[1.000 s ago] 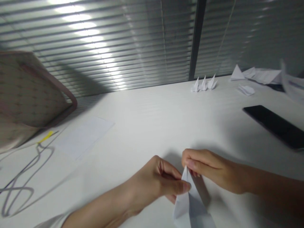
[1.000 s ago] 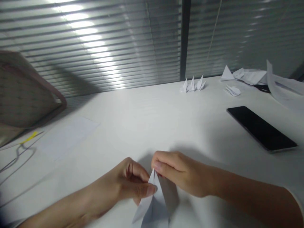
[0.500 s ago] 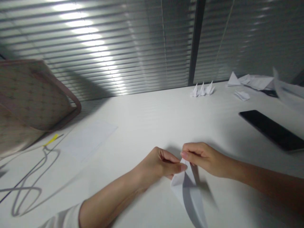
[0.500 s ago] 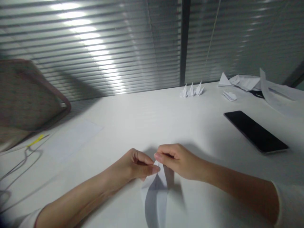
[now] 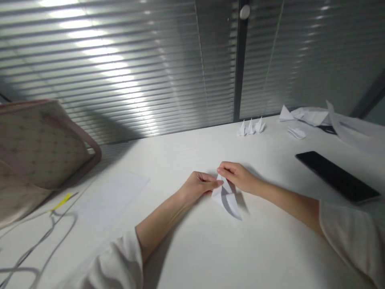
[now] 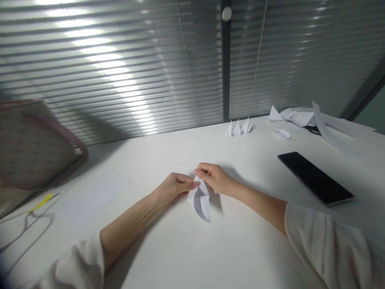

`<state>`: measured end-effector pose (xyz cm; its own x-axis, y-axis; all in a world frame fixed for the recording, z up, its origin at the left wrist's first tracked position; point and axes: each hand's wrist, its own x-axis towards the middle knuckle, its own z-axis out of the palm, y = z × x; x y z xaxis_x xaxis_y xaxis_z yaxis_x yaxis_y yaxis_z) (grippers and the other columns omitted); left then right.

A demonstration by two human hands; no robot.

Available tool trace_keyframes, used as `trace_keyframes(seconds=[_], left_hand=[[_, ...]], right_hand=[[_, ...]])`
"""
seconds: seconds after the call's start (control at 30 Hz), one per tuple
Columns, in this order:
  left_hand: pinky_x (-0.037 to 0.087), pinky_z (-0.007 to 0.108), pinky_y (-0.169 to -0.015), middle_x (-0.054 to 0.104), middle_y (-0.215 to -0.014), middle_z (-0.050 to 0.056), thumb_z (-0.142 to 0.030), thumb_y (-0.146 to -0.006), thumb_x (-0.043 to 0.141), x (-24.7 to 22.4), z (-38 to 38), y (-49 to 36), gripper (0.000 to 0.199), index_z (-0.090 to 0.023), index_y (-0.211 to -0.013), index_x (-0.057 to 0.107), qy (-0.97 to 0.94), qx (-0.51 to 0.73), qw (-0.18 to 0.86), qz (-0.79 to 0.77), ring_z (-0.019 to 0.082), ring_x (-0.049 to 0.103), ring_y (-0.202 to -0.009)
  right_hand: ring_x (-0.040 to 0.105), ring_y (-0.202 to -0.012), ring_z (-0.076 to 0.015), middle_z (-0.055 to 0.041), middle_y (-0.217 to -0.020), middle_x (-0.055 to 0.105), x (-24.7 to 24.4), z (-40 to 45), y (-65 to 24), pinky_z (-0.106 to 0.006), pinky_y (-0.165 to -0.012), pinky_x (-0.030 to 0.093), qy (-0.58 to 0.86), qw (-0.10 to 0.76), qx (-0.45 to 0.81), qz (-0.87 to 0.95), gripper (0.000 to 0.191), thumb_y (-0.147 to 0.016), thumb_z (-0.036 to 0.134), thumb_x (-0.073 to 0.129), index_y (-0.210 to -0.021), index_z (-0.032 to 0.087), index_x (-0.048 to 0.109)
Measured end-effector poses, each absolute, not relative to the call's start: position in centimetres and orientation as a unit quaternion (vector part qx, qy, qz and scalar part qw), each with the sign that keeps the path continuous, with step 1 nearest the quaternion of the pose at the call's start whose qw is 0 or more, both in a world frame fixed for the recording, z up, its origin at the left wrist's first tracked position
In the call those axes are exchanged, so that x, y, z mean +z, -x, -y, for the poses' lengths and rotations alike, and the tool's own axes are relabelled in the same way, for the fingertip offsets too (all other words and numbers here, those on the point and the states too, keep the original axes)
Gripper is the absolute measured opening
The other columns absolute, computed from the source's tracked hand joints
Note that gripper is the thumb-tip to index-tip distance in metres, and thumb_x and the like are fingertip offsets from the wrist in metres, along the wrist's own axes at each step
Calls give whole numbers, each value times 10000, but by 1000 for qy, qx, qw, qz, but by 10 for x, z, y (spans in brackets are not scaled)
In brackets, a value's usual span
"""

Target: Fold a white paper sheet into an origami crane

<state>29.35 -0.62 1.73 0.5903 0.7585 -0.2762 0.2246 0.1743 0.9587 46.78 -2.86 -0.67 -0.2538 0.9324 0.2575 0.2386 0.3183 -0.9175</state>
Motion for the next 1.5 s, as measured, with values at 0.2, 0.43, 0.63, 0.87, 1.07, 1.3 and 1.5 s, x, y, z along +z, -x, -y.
trace_keyframes(seconds=[0.2,0.43,0.63,0.87,1.07,1.3,1.5], left_hand=[[266,249,-466,527,-498,-7,-502,-607,790,16,10,-287,420,-96,-600,684,-609,199,648,-412,78,373,-454],[159,246,-452,379,-453,-63,-504,-649,762,18,10,-285,427,-104,-552,649,-616,177,650,-407,52,234,-448],[330,247,-516,553,-545,4,-497,-651,762,22,6,-282,402,-98,-656,713,-617,132,673,-386,98,428,-509],[367,237,-524,591,-571,14,-498,-637,770,21,6,-280,400,-104,-633,705,-620,117,677,-379,109,471,-529],[430,259,-571,623,-593,38,-565,-675,714,19,10,-282,462,-106,-629,697,-609,128,684,-381,141,533,-552],[374,247,-587,526,-561,-2,-639,-780,553,15,19,-284,546,-142,-555,579,-584,298,582,-480,139,457,-584],[379,230,-564,523,-527,-7,-557,-825,553,16,24,-285,473,-158,-574,589,-567,373,516,-522,142,477,-561]], right_hand=[[384,-632,-116,39,-642,404,-9,29,-464,-244,-581,326,430,431,412,678,363,-916,478,427,-697,189,455],[307,-570,-101,64,-588,286,-11,31,-463,-240,-517,258,431,395,444,679,425,-896,508,451,-615,199,369],[308,-584,-107,57,-590,287,-12,34,-464,-251,-532,256,434,398,445,675,458,-900,538,428,-600,203,340],[295,-566,-103,61,-584,267,-10,36,-465,-249,-517,238,430,398,456,670,475,-893,555,439,-593,204,328],[337,-589,-113,55,-594,311,-11,32,-463,-252,-549,284,438,435,452,644,438,-914,504,442,-610,201,355],[514,-806,-152,-39,-1025,481,-9,49,-462,-275,-689,436,432,538,440,575,469,-886,552,468,-1218,267,299],[498,-1026,-197,-62,-1184,448,-8,61,-451,-250,-685,455,438,492,427,620,307,-765,378,710,-979,266,521]])
